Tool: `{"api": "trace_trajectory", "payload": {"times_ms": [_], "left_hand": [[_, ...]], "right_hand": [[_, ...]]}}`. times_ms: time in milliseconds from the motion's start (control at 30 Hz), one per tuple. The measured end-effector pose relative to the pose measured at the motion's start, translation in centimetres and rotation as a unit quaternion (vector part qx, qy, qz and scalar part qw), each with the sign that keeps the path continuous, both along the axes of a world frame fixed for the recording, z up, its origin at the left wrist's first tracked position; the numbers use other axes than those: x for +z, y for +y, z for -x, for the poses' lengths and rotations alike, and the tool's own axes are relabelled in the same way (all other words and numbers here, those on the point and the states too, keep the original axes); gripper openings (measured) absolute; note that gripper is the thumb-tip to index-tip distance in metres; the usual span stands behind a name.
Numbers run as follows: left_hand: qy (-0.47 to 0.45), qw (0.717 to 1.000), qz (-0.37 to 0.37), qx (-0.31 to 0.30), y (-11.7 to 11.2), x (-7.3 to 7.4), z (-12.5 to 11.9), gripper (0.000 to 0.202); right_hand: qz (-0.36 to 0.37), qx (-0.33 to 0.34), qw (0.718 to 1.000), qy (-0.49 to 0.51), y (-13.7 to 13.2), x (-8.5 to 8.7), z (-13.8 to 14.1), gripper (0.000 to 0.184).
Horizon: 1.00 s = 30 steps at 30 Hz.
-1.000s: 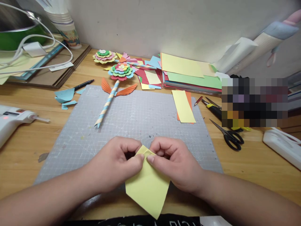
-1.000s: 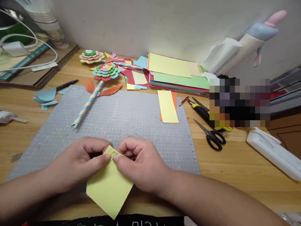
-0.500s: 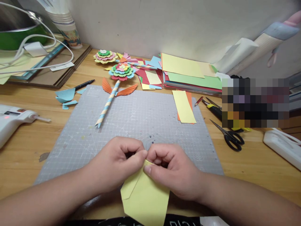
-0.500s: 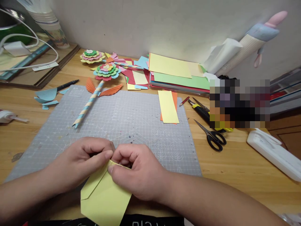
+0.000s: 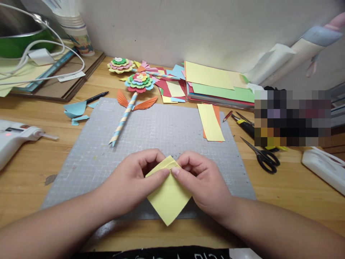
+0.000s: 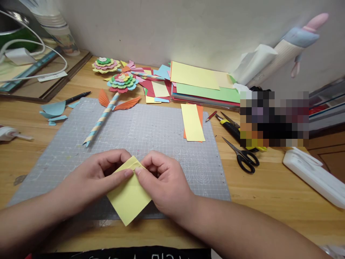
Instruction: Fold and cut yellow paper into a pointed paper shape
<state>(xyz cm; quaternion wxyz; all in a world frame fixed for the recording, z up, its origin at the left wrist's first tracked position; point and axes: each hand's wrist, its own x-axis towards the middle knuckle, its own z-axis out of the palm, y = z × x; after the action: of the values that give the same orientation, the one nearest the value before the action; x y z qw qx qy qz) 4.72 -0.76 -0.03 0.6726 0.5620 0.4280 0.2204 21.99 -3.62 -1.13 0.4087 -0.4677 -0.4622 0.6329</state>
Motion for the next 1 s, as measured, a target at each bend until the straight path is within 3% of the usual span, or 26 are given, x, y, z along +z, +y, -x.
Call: {"api": "trace_trajectory", "payload": {"times_ms": [167,300,400,567,667,800,1000], "left_hand": [[0.037,0.998,-0.053,0.000,-0.03,-0.03,0.11,0.020],[0.070,0.996,-0.051,-0.028,0.02,0.21,0.20,0.018],[0.064,0.998,-0.016,-0.017,0.17,0.44,0.24,0.018],[0.020,0.997,0.078,0.023,0.43,0.67,0.50,0.024],[0.004,0.996,0.086,0.031,0.47,0.67,0.59,0.021],[0.025,0.996,0.062,0.055,0.39,0.65,0.51,0.021],[0.135,0.987,-0.088,0.020,-0.07,0.63,0.33,0.019]], "right_hand": [[-0.006,0.027,0.999,-0.026,0.36,-0.17,0.02,0.017],[-0.003,0.086,0.995,-0.044,0.57,-0.09,-0.19,0.016],[0.005,0.094,0.995,-0.025,0.54,-0.20,-0.34,0.021],[0.080,0.059,0.990,0.099,0.28,-0.72,-0.45,0.021],[0.054,0.047,0.994,0.080,0.23,-0.71,-0.49,0.020],[-0.025,0.038,0.999,-0.014,0.38,-0.31,-0.46,0.022],[-0.102,0.065,0.985,-0.122,0.30,-0.15,-0.41,0.009]]}}
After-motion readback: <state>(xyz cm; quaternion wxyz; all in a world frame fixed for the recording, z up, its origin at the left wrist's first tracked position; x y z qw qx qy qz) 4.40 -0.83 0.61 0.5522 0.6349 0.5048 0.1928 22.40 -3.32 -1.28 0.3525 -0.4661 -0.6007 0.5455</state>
